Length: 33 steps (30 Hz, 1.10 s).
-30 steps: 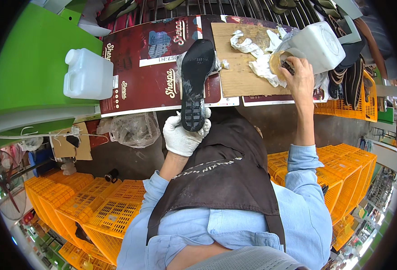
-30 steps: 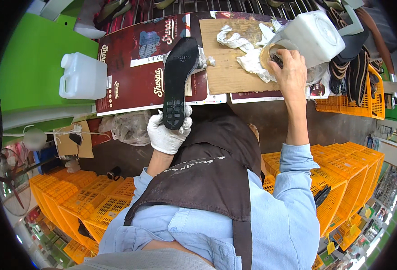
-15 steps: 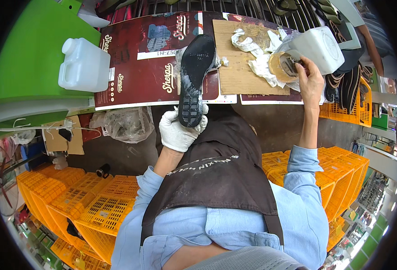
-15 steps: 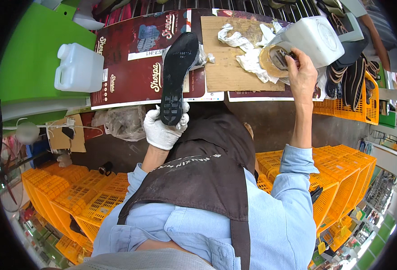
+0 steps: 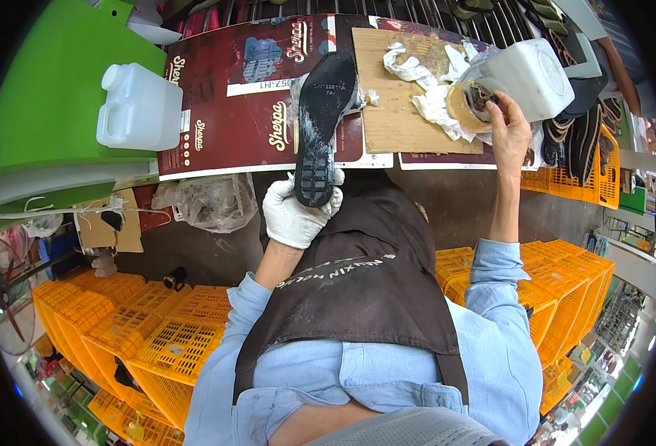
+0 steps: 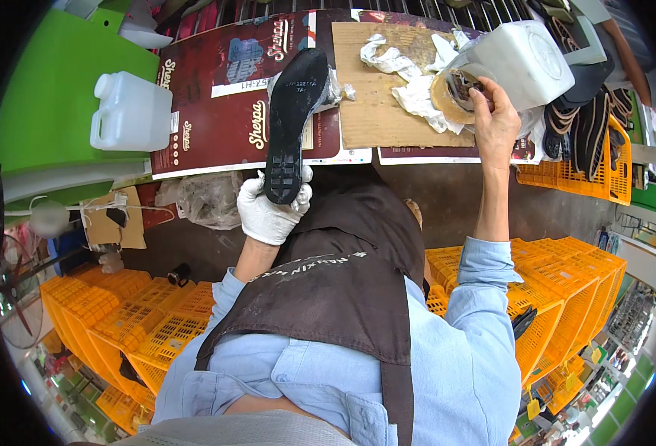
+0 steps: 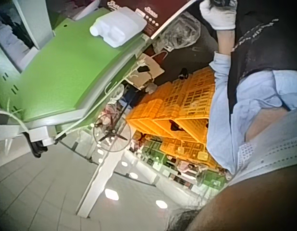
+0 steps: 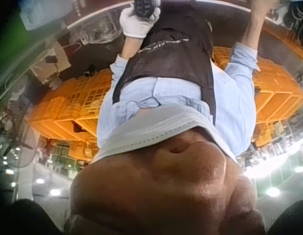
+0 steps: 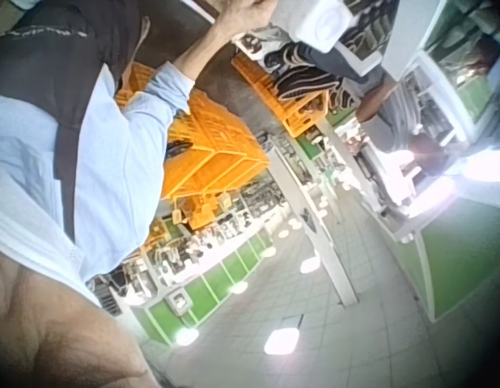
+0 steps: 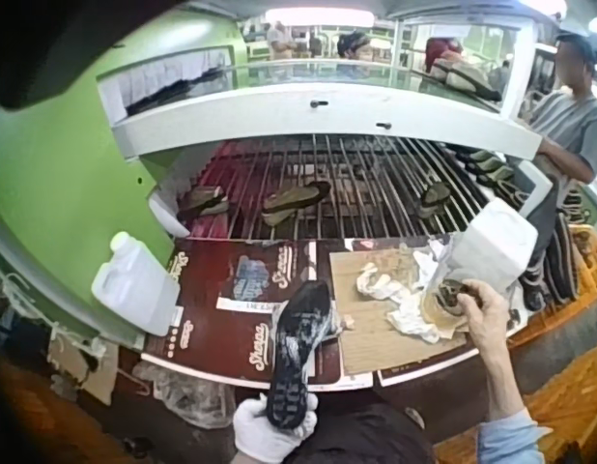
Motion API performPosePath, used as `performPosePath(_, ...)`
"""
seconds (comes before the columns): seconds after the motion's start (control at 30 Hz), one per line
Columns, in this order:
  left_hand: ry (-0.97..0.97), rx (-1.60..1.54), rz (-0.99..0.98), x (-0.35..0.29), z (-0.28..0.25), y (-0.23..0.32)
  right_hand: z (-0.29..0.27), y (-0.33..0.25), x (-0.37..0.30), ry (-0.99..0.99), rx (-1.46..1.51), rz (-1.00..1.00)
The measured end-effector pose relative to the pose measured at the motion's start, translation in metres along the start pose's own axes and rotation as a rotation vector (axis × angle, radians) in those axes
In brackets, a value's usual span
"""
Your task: The person applies adhesive onto shoe soles using an applicator, places items onto a conveyor machine, receives a stack of shoe soles from a coworker, and applies adhesive to the shoe soles with the applicator.
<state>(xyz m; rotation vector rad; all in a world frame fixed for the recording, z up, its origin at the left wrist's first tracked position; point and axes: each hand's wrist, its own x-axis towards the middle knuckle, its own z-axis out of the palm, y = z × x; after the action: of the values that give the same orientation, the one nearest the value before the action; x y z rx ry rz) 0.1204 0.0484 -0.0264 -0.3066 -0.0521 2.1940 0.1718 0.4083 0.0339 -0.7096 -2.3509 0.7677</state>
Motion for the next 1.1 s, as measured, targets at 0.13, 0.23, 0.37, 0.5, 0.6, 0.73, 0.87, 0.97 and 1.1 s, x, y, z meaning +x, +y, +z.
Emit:
performPosePath(0.13,-0.009,0.004,0.002,0.001,-0.002,0.0,0.006,0.006,0.002,0.045,0.154,0.015)
performPosePath(0.23,0.14,0.145,0.059,0.0,0.004,-0.004,0.008,0.006,0.003,0.055,0.343,0.072)
performPosePath(0.37,0.176,0.159,0.081,0.0,0.004,-0.004,0.003,0.008,0.006,0.109,0.451,0.07)
performPosePath(0.5,0.211,0.147,0.107,-0.001,0.002,-0.005,-0.002,-0.002,-0.002,0.113,0.21,-0.035)
performPosePath(0.6,0.006,-0.084,-0.016,-0.001,-0.007,-0.001,0.004,-0.002,-0.008,0.078,0.108,-0.036)
performPosePath(0.73,0.021,-0.069,-0.006,0.0,-0.005,-0.004,0.01,-0.006,-0.008,0.092,0.173,-0.043)
performPosePath(0.87,-0.015,-0.053,-0.058,-0.001,-0.008,-0.007,0.024,-0.033,-0.005,0.017,0.56,0.07)
performPosePath(0.97,-0.059,-0.003,-0.04,0.001,-0.004,-0.015,0.044,-0.066,-0.012,-0.248,0.761,0.201)
performPosePath(1.1,-0.058,0.06,-0.037,0.002,-0.003,-0.021,0.076,-0.11,-0.025,-0.438,0.793,0.207)
